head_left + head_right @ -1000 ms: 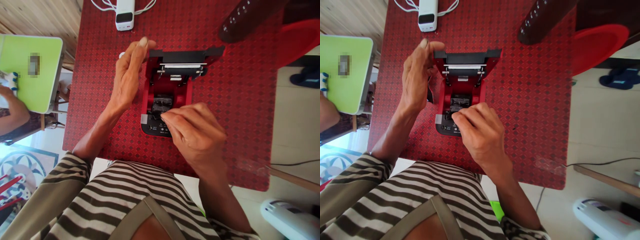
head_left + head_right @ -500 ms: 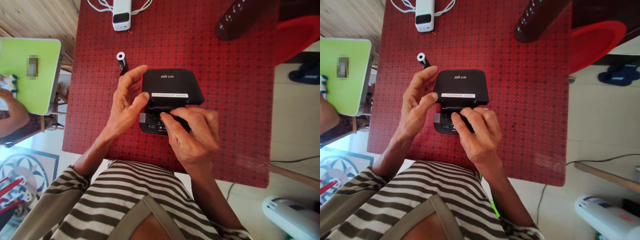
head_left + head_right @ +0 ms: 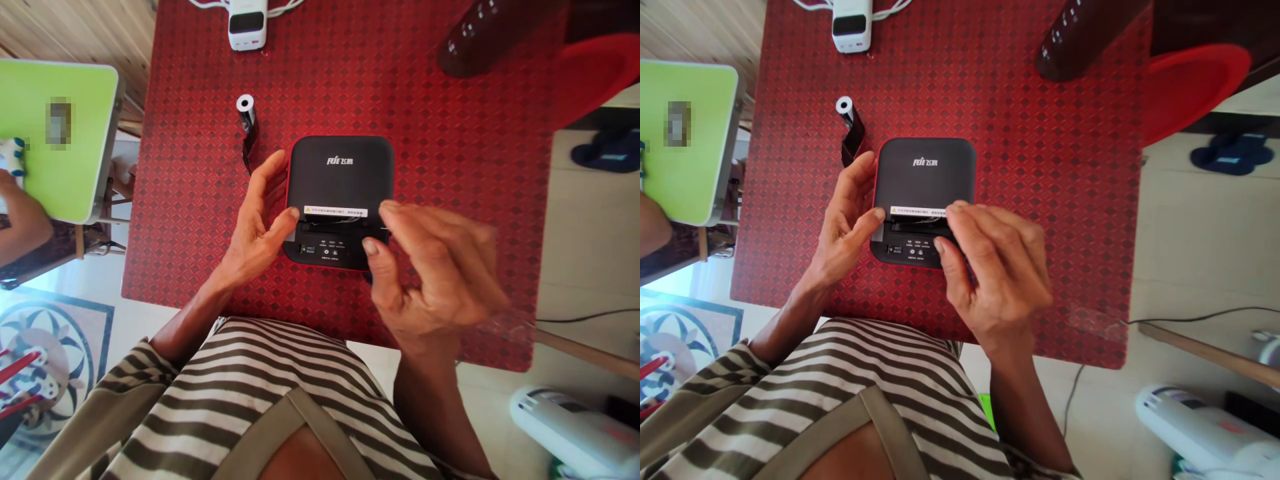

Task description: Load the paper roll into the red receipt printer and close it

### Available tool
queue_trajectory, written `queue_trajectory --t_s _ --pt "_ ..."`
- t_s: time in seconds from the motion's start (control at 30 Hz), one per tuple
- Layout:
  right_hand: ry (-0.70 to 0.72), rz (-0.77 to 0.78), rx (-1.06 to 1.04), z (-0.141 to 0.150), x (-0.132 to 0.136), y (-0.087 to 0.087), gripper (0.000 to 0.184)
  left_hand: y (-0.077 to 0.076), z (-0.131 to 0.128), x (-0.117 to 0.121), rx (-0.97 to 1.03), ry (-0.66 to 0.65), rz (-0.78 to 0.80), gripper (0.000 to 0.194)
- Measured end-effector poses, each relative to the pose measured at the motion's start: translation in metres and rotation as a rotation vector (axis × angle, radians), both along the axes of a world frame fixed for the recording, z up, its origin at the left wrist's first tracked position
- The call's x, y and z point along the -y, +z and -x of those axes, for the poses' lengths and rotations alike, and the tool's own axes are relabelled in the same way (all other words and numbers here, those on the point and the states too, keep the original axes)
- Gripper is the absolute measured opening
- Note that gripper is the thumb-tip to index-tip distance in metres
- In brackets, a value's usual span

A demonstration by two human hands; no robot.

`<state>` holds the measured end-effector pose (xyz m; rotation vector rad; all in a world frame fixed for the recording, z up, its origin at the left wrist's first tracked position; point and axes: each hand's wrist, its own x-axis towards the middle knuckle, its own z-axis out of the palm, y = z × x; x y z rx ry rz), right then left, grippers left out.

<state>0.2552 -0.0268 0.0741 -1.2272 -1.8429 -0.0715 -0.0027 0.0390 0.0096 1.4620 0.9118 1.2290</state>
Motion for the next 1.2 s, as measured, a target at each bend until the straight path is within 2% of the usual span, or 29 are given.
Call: queue_trajectory --t_s 0.17,0.27,0.4,0.53,0.67,0.83,0.9,1.03,1.2 --pt "-0.015 0.114 0.068 -0.011 0.004 -0.01 0.053 0.001 -0.001 0.004 0.036 0.003 0.121 0.087" --pt "-0.032 0.12 0.076 -0.01 0.008 -0.014 0.047 0.002 -0.004 0.007 0.053 0.001 0.143 0.088" --pt "-0.038 0.08 0.065 -0.007 0.01 -0.018 0.048 0.006 -0.008 0.009 0.07 0.004 0.133 0.078" --pt "-0.022 0.109 0.076 -0.01 0.012 -0.02 0.056 0.008 -0.011 0.014 0.098 0.014 0.134 0.065" --pt "-0.018 0.102 -0.007 -0.009 0.018 -0.024 0.062 0.008 -0.005 0.026 0.084 0.024 0.2 0.068" --pt "-0.212 -0.037 -0.173 0.007 0.03 -0.041 0.056 0.01 0.008 0.038 0.056 -0.017 0.184 0.07" --pt "-0.24 0.004 -0.242 0.013 0.034 -0.048 0.058 0.013 0.01 0.038 0.046 -0.021 0.185 0.068" --pt "-0.209 0.038 -0.356 0.02 0.04 -0.057 0.065 0.018 0.008 0.036 0.049 -0.026 0.193 0.067" --pt "-0.229 0.087 -0.381 0.022 0.047 -0.064 0.067 0.02 0.006 0.037 0.053 -0.025 0.199 0.067"
